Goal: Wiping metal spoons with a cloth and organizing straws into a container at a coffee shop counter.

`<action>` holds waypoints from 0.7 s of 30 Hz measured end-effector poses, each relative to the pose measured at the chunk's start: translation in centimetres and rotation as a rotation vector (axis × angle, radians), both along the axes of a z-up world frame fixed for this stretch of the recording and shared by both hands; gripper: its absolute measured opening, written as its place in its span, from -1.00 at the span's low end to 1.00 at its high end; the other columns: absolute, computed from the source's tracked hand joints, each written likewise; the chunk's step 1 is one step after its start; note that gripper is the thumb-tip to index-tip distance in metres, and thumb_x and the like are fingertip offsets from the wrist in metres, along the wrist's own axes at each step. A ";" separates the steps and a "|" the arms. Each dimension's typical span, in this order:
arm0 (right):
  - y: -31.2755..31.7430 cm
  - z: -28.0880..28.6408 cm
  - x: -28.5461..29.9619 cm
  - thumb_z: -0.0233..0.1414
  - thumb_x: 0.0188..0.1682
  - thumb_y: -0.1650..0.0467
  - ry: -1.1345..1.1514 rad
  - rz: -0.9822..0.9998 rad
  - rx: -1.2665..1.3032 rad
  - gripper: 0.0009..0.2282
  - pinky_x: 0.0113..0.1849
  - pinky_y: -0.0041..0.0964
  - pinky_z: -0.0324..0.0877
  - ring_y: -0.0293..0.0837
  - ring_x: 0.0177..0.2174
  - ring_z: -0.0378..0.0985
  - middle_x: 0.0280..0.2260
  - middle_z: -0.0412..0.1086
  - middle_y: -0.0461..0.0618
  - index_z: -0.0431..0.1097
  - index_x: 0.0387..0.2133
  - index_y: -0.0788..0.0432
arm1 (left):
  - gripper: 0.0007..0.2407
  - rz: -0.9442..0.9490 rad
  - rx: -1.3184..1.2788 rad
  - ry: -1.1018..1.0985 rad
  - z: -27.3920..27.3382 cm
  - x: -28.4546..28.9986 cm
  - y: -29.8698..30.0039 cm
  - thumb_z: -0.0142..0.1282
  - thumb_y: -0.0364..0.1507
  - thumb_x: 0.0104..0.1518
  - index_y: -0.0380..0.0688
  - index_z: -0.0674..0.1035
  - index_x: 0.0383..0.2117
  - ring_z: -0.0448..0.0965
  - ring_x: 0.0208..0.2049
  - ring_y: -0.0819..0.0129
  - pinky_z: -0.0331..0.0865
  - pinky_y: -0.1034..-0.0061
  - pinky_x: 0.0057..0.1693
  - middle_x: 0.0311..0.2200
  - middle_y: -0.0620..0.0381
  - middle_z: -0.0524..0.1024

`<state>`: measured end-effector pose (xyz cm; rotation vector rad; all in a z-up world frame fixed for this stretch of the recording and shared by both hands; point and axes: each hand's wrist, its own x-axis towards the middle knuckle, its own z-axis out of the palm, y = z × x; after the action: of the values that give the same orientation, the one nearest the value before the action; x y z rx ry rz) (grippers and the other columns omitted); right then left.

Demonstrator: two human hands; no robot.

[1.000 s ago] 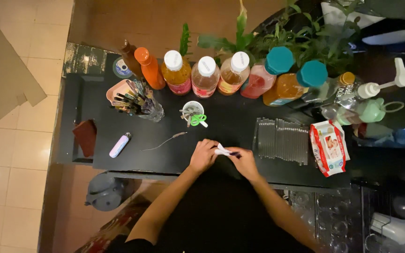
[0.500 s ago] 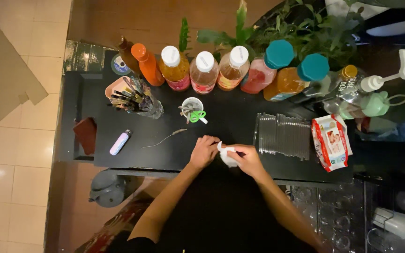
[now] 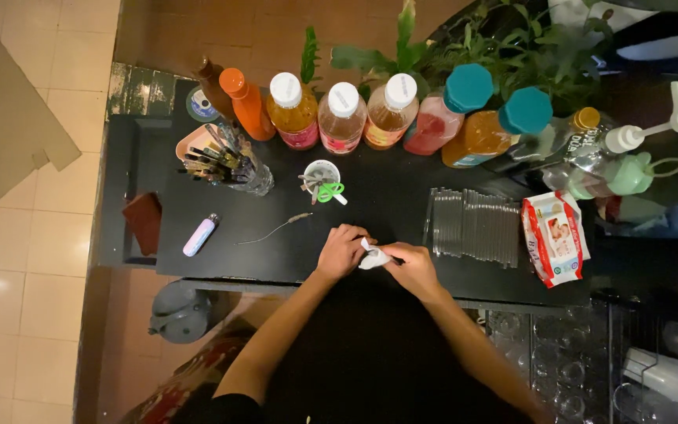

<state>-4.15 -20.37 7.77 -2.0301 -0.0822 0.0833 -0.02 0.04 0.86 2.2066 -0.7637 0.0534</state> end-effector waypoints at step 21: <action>1.4 0.7 1.5 0.21 -0.14 0.51 0.109 -0.043 0.132 -0.82 -0.28 -0.35 0.48 -0.21 -0.36 0.63 -0.36 0.61 0.05 0.56 -0.24 0.26 | -0.79 -0.011 0.048 -0.059 -2.3 -0.1 0.2 0.23 -0.48 -0.07 -0.03 0.64 -0.26 0.46 -0.09 0.13 0.29 0.26 -0.04 -0.15 0.17 0.54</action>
<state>-2.69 -18.95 8.50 -1.8906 0.0240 0.1580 -0.13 0.21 -1.41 2.2548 -0.8175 0.0961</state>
